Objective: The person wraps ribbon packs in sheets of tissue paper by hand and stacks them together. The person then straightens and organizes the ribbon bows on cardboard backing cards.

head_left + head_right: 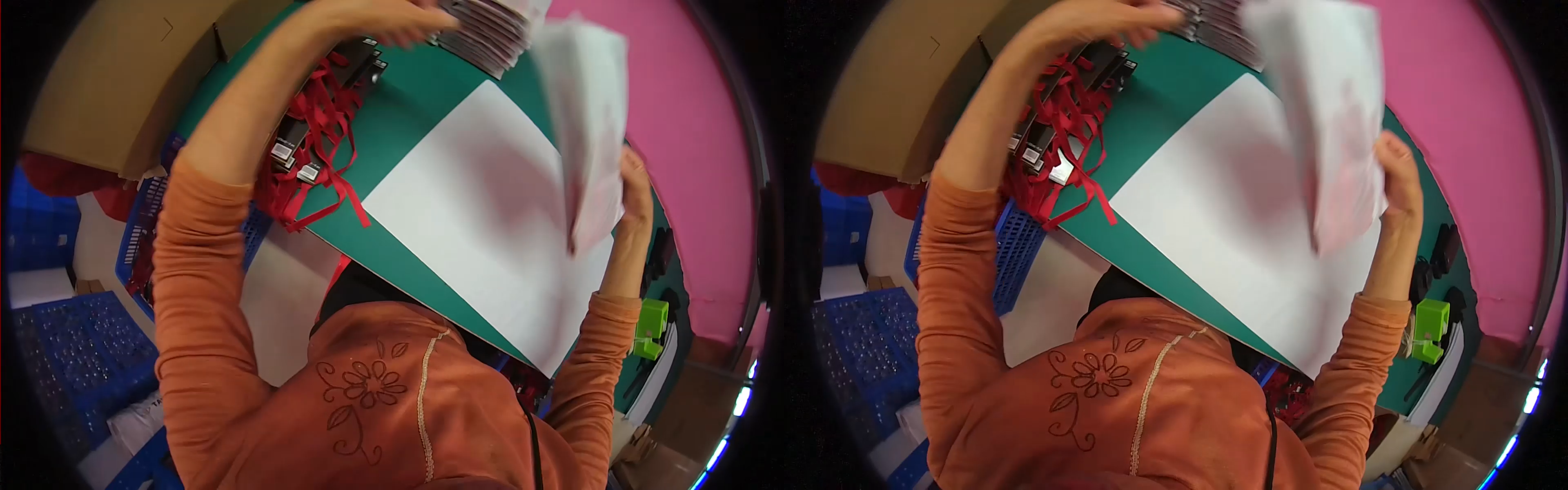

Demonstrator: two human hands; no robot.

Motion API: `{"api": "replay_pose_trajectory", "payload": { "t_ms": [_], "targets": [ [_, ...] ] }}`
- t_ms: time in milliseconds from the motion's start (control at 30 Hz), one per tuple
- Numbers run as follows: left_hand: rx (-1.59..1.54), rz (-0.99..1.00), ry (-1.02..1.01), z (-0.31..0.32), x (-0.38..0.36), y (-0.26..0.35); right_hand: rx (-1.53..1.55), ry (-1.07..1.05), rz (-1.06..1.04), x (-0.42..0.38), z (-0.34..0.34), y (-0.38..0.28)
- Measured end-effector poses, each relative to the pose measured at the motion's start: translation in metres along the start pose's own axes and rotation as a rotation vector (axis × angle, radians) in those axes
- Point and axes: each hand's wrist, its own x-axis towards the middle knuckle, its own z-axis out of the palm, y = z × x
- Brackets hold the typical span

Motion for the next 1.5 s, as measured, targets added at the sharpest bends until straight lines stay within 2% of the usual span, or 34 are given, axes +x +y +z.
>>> {"api": "replay_pose_trajectory", "payload": {
  "t_ms": [33,100,133,167,200,233,267,367,433,600,767,800,933,1100,1167,1200,1267,1333,1367,1400,1433,1467,1500],
  "targets": [
    [-0.001,-0.005,0.007,-0.010,0.018,-0.023,0.137,0.067,-0.018,0.010,0.008,-0.009],
    [0.204,0.090,0.155,-0.069,0.033,-0.098,0.416,0.212,-0.059,0.031,0.021,-0.021],
    [0.307,0.149,0.228,-0.088,0.006,-0.136,0.506,0.134,-0.018,0.055,0.015,-0.023],
    [0.411,0.226,0.298,-0.102,0.029,-0.151,0.596,0.064,0.007,0.087,0.003,-0.023],
    [0.163,0.303,0.402,-0.086,0.024,-0.168,0.549,0.043,-0.067,0.111,0.003,-0.022],
    [0.154,0.254,0.382,-0.089,0.023,-0.177,0.543,0.057,-0.098,0.117,-0.013,-0.030],
    [0.146,0.202,0.362,-0.093,0.024,-0.181,0.511,0.103,-0.124,0.128,0.000,-0.038],
    [0.074,0.168,0.357,-0.090,0.019,-0.182,0.406,0.211,-0.160,0.144,0.036,-0.048],
    [0.126,0.062,0.308,-0.091,0.018,-0.181,0.341,0.275,-0.178,0.152,0.058,-0.053],
    [-0.070,0.177,0.451,-0.079,0.021,-0.182,0.176,0.454,-0.174,0.176,0.084,-0.048],
    [-0.095,0.228,0.454,-0.090,0.010,-0.159,0.036,0.636,-0.152,0.201,0.095,-0.037],
    [-0.092,0.226,0.454,-0.094,0.007,-0.155,0.038,0.635,-0.150,0.210,0.095,-0.035],
    [-0.008,0.276,0.434,-0.105,-0.001,-0.137,-0.189,0.845,-0.135,0.238,0.093,-0.024],
    [0.026,0.286,0.417,-0.106,-0.012,-0.103,-0.145,0.907,-0.078,0.222,0.108,-0.020],
    [0.113,0.275,0.360,-0.111,-0.015,-0.092,-0.178,0.933,-0.061,0.244,0.100,-0.015],
    [0.116,0.259,0.365,-0.104,-0.012,-0.084,-0.178,0.920,-0.052,0.251,0.092,-0.016],
    [-0.162,0.556,0.406,-0.090,-0.005,-0.070,-0.252,0.729,-0.116,0.257,0.079,-0.014],
    [-0.078,0.558,0.385,-0.098,-0.005,-0.071,-0.415,0.887,-0.153,0.200,0.105,-0.035],
    [-0.009,0.570,0.355,-0.100,-0.003,-0.071,-0.410,0.887,-0.147,0.179,0.110,-0.037],
    [0.059,0.584,0.320,-0.099,-0.001,-0.070,-0.449,0.818,-0.457,0.158,0.113,-0.037],
    [0.127,0.600,0.281,-0.096,0.001,-0.067,-0.483,0.738,-0.764,0.146,0.115,-0.035],
    [0.132,0.605,0.272,-0.091,0.000,-0.059,-0.138,0.571,-0.791,0.152,0.118,-0.016],
    [0.082,0.575,0.286,-0.083,-0.003,-0.046,-0.038,0.168,-0.777,0.125,0.139,-0.008]
  ]
}}
